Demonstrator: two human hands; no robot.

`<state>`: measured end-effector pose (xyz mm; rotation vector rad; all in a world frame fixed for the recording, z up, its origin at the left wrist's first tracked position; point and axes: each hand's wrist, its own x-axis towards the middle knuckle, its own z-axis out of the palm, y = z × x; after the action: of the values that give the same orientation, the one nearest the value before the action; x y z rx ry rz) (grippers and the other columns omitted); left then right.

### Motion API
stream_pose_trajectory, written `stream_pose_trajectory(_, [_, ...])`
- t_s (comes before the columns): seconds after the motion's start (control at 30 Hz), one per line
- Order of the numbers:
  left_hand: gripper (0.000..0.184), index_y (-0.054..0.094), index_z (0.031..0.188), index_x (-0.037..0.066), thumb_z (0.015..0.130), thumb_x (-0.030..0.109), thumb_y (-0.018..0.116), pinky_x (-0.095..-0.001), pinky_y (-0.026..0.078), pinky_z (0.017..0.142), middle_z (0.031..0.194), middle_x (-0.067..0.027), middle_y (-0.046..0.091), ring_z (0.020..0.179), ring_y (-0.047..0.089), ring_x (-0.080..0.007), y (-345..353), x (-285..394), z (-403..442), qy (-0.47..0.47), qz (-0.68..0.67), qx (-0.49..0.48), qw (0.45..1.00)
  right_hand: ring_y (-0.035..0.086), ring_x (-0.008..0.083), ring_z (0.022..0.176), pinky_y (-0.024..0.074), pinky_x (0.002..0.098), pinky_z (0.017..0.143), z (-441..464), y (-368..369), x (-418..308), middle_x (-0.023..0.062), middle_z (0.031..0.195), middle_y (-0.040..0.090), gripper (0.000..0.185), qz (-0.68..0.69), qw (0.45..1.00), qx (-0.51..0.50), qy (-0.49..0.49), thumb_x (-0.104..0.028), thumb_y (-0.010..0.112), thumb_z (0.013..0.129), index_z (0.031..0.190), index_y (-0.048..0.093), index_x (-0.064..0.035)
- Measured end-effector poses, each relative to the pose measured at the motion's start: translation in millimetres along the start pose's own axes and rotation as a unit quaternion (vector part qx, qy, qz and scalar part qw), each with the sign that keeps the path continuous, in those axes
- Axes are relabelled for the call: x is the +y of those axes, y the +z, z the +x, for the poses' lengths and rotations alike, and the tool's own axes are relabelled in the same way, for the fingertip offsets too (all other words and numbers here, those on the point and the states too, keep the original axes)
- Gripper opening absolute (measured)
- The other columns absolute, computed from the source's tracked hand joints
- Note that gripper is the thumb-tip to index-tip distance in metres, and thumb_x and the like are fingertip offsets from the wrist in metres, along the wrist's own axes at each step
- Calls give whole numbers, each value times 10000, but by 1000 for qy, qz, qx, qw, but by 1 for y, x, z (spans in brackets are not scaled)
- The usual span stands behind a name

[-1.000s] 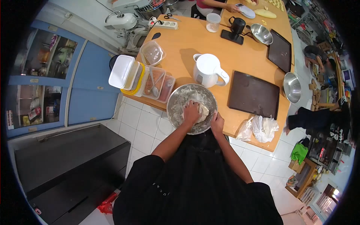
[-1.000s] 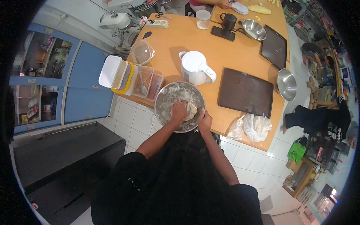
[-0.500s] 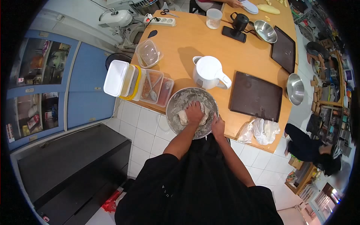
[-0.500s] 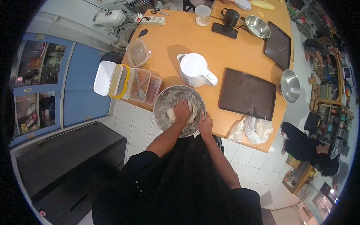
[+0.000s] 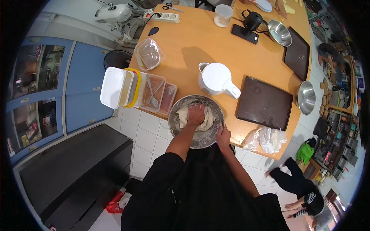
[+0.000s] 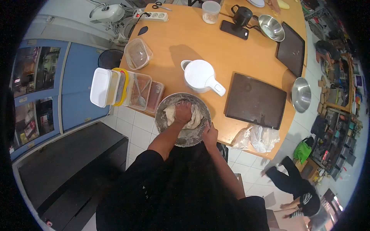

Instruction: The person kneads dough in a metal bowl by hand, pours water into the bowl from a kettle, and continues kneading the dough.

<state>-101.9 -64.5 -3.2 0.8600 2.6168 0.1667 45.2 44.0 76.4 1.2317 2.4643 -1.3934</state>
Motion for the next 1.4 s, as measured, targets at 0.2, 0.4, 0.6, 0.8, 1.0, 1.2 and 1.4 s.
stream_pose_trajectory(0.2, [233,591,1047,67,910,234,503,-545,422,908,1112,-142,621,1054,588,-320,-4,-5,4,84,23,99,991,625,489,756,479,542,676,2,2,1,314,789,630,399,6,1000,11,-7,-312,439,1003,1006,608,49])
stream_pose_trajectory(0.4, [352,588,1164,69,817,116,625,-521,417,976,1240,-162,570,1177,540,-346,-11,-7,-4,76,-104,16,992,627,488,744,478,547,667,-15,16,9,313,777,628,374,-20,998,61,3,-290,458,995,992,612,51])
stream_pose_trajectory(0.6, [520,572,1200,57,709,76,743,-458,468,968,1272,-162,548,1195,529,-347,-59,-31,-16,86,-170,-25,981,625,494,767,482,542,679,-21,18,1,317,796,633,362,6,994,105,-23,-274,481,989,984,613,63])
stream_pose_trajectory(0.8, [554,517,1223,3,747,156,755,-463,494,956,1280,-225,521,1171,537,-393,-83,-45,-35,10,-32,-43,999,622,500,778,484,546,699,-27,20,8,323,810,631,351,0,992,125,-25,-268,489,987,987,600,65])
stream_pose_trajectory(1.0, [393,553,1180,-7,812,101,640,-444,530,903,1280,-258,501,1160,543,-400,-49,-40,-18,-39,-11,-153,987,622,499,811,483,545,717,-26,24,26,324,851,633,356,23,992,122,-34,-278,481,986,1032,582,60])
stream_pose_trajectory(1.2, [455,560,1183,-1,769,130,698,-467,528,888,1149,-255,583,1073,600,-421,-26,-37,-24,-14,5,-74,997,624,502,815,493,542,738,-25,16,35,315,849,636,374,12,997,68,-18,-287,456,990,1045,572,65])
stream_pose_trajectory(1.4, [674,573,1168,11,608,254,858,-424,533,850,997,-216,669,952,667,-361,-5,-47,-28,-23,-152,-72,986,632,492,810,500,542,741,-19,2,32,312,861,640,363,78,997,-14,3,-275,445,987,1035,571,63])
